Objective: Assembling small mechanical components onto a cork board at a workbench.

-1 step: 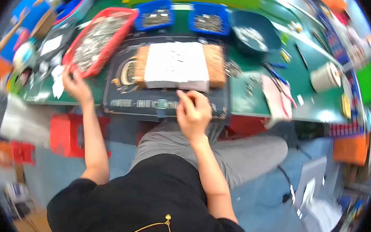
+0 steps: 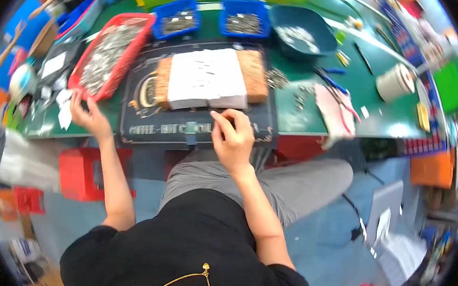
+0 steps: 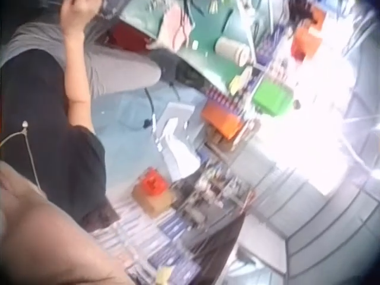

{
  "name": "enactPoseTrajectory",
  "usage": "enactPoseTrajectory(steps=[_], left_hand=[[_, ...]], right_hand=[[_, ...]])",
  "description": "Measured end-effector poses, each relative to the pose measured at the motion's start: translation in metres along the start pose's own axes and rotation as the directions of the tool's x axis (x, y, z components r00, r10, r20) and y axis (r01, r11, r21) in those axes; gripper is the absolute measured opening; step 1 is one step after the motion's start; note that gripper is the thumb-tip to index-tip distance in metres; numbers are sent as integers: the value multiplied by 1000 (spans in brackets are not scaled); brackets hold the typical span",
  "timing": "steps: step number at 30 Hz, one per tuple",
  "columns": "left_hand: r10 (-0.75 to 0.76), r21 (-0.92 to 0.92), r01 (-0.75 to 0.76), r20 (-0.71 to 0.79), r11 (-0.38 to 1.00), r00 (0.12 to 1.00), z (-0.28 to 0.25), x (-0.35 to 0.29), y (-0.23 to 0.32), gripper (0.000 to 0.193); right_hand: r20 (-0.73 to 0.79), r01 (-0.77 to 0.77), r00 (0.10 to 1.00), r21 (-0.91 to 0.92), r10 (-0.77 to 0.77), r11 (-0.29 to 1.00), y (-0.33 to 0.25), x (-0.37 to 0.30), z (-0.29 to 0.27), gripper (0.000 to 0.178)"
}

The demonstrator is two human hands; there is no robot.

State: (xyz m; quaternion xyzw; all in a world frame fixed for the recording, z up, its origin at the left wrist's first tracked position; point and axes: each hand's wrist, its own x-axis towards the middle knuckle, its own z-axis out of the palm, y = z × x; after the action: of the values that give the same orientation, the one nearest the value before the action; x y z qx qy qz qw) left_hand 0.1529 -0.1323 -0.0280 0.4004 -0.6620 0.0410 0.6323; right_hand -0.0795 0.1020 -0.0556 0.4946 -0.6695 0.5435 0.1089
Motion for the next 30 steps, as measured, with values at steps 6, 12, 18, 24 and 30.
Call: enactPoseTrajectory(steps=[6, 12, 18, 24, 30], left_hand=[[143, 8, -159, 404, 987, 904, -11, -54, 94, 24], [190, -208, -95, 507, 973, 841, 3, -61, 133, 27], [313, -261, -214, 443, 941, 840, 22, -95, 138, 28], [405, -346, -276, 388, 897, 828, 25, -101, 130, 14], [430, -354, -277, 498, 893, 753, 27, -99, 132, 34]], right_hand=[[-95, -274, 962, -333, 257, 902, 30, 26, -82, 18], [-157, -364, 929, -542, 334, 757, 79, 37, -126, 18], [-214, -382, 923, -410, 320, 829, 89, 34, -118, 12], [-140, -322, 946, -474, 291, 820, 91, 45, -113, 11], [-116, -267, 964, -481, 241, 835, 82, 38, -97, 14]])
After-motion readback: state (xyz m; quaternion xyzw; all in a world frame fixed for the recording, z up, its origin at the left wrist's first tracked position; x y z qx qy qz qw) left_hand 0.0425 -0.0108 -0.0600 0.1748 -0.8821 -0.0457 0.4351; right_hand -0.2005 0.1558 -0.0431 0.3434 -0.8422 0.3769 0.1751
